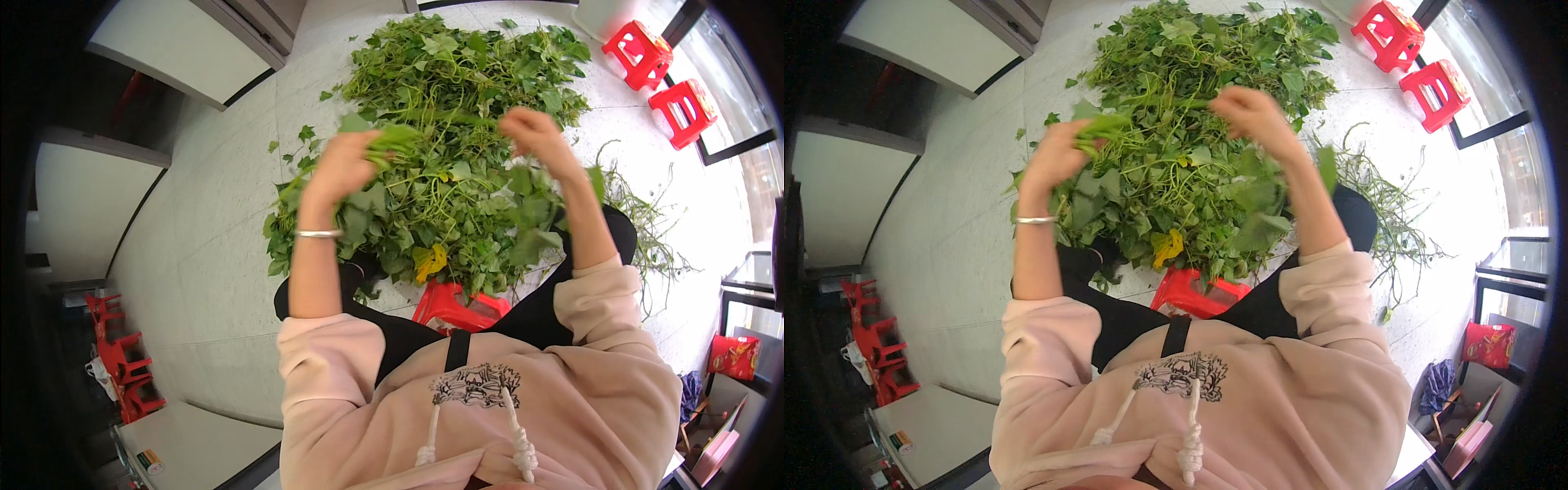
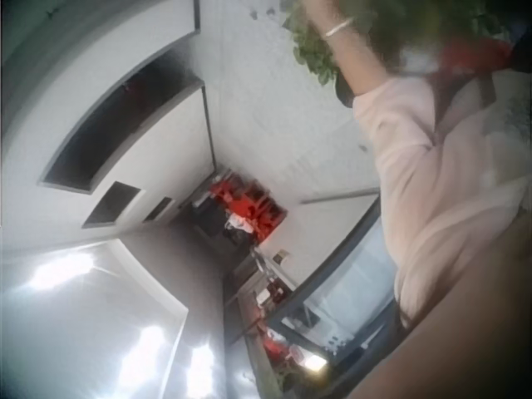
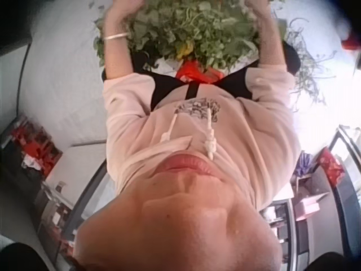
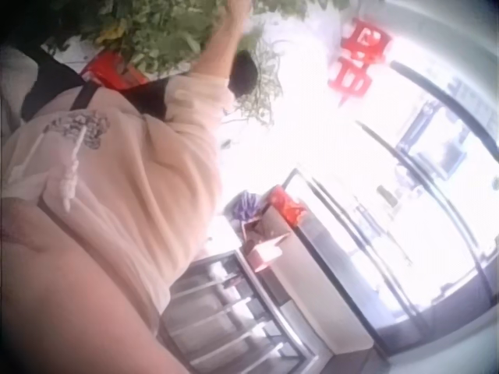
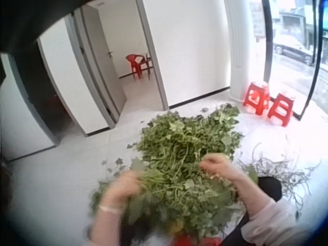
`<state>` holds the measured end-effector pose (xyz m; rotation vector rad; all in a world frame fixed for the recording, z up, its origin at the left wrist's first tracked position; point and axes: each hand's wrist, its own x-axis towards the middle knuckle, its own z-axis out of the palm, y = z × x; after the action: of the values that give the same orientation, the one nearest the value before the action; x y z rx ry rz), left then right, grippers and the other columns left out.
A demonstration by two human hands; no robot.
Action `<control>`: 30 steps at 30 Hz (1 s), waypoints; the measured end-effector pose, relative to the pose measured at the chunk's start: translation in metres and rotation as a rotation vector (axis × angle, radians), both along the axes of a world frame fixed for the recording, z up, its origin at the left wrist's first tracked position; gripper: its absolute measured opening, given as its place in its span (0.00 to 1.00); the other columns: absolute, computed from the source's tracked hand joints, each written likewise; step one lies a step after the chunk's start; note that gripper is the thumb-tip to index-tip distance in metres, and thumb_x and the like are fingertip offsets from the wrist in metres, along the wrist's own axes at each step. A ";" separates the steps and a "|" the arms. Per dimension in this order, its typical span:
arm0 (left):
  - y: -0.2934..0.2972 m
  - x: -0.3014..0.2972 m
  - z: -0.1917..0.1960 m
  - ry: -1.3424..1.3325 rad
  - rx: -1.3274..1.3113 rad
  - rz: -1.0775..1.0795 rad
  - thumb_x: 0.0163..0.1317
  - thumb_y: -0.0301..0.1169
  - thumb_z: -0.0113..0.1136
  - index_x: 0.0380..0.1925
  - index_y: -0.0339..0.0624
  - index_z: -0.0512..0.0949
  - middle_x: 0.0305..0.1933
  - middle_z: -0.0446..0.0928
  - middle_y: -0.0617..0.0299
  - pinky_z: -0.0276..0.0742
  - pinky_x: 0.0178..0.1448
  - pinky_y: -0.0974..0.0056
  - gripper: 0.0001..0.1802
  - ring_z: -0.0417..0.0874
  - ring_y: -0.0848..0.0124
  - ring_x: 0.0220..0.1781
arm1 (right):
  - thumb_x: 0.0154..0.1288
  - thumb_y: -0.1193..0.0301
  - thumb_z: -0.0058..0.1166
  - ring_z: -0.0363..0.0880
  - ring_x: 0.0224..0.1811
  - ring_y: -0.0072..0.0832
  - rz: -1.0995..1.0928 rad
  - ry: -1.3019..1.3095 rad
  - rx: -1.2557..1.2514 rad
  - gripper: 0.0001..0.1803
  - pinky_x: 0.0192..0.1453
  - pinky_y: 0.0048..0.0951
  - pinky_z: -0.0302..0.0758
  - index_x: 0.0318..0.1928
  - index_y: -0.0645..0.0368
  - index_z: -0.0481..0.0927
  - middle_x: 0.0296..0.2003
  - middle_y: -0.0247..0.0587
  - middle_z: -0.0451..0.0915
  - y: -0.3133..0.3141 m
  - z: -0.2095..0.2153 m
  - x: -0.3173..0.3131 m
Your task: The person sits on a low red stool and sorts a large pile of leafy green vegetables by hand. They pick up stems, remove leaves, and place the cleaned portions into a red basket while discarding unwanted parts onto the floor.
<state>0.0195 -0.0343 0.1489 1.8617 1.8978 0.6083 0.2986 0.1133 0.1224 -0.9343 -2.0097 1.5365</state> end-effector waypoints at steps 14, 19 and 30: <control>0.008 0.069 0.002 -0.509 0.207 0.311 0.53 0.34 0.64 0.36 0.39 0.80 0.28 0.79 0.60 0.73 0.37 0.67 0.13 0.77 0.73 0.28 | 0.69 0.71 0.44 0.76 0.45 0.31 -0.122 0.734 -0.593 0.14 0.52 0.36 0.77 0.48 0.68 0.72 0.43 0.45 0.76 -0.014 -0.004 -0.035; 0.021 0.101 0.013 -0.684 0.134 0.333 0.54 0.32 0.64 0.33 0.36 0.79 0.25 0.77 0.65 0.69 0.29 0.72 0.11 0.73 0.79 0.24 | 0.67 0.70 0.48 0.76 0.42 0.28 -0.206 0.739 -0.547 0.12 0.47 0.30 0.75 0.45 0.67 0.73 0.41 0.43 0.77 -0.024 -0.003 -0.050; 0.003 0.066 0.027 -0.659 0.205 0.411 0.56 0.31 0.62 0.31 0.36 0.77 0.23 0.75 0.64 0.69 0.28 0.72 0.09 0.73 0.78 0.23 | 0.70 0.68 0.41 0.73 0.37 0.28 -0.041 0.888 -0.863 0.15 0.44 0.31 0.72 0.46 0.69 0.71 0.37 0.41 0.75 0.041 0.003 0.000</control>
<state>0.0853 -0.0313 0.1762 1.1410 1.7871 1.3939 0.2991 0.1544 0.1255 -0.3802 -0.6941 2.2805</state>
